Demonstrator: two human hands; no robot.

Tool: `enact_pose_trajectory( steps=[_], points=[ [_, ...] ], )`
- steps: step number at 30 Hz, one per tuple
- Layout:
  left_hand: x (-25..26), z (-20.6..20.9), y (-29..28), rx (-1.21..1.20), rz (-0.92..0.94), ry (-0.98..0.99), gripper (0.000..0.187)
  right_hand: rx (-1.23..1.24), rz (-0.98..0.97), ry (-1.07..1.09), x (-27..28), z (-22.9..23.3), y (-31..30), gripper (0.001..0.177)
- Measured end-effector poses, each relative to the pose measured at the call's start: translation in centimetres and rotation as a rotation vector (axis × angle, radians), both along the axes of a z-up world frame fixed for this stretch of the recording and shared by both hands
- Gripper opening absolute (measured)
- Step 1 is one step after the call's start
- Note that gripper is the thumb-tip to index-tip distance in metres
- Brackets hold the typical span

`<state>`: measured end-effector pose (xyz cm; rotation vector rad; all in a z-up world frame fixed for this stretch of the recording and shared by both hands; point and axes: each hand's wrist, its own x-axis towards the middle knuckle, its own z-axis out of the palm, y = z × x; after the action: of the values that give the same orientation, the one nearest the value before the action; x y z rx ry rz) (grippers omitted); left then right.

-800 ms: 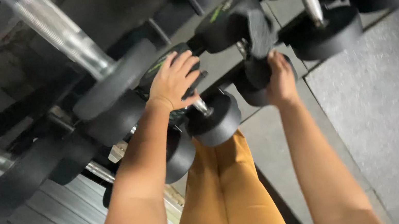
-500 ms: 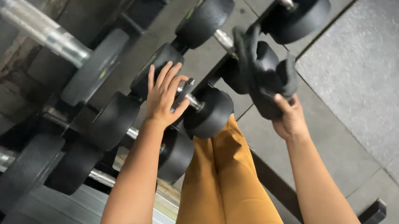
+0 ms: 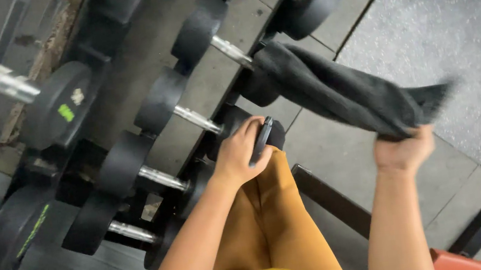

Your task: Cleaning dumbbells on a rack and a weight bench using a spray bottle and a cloth.

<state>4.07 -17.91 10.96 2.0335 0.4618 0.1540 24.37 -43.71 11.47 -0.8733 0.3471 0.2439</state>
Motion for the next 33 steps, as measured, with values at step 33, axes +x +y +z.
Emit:
enact_pose_trajectory(
  steps=[33],
  points=[
    [3.9,-12.0,-4.6,0.415,0.120,0.187,0.059,-1.571,1.068,-0.761,0.2,-16.6,19.1,0.075]
  ],
)
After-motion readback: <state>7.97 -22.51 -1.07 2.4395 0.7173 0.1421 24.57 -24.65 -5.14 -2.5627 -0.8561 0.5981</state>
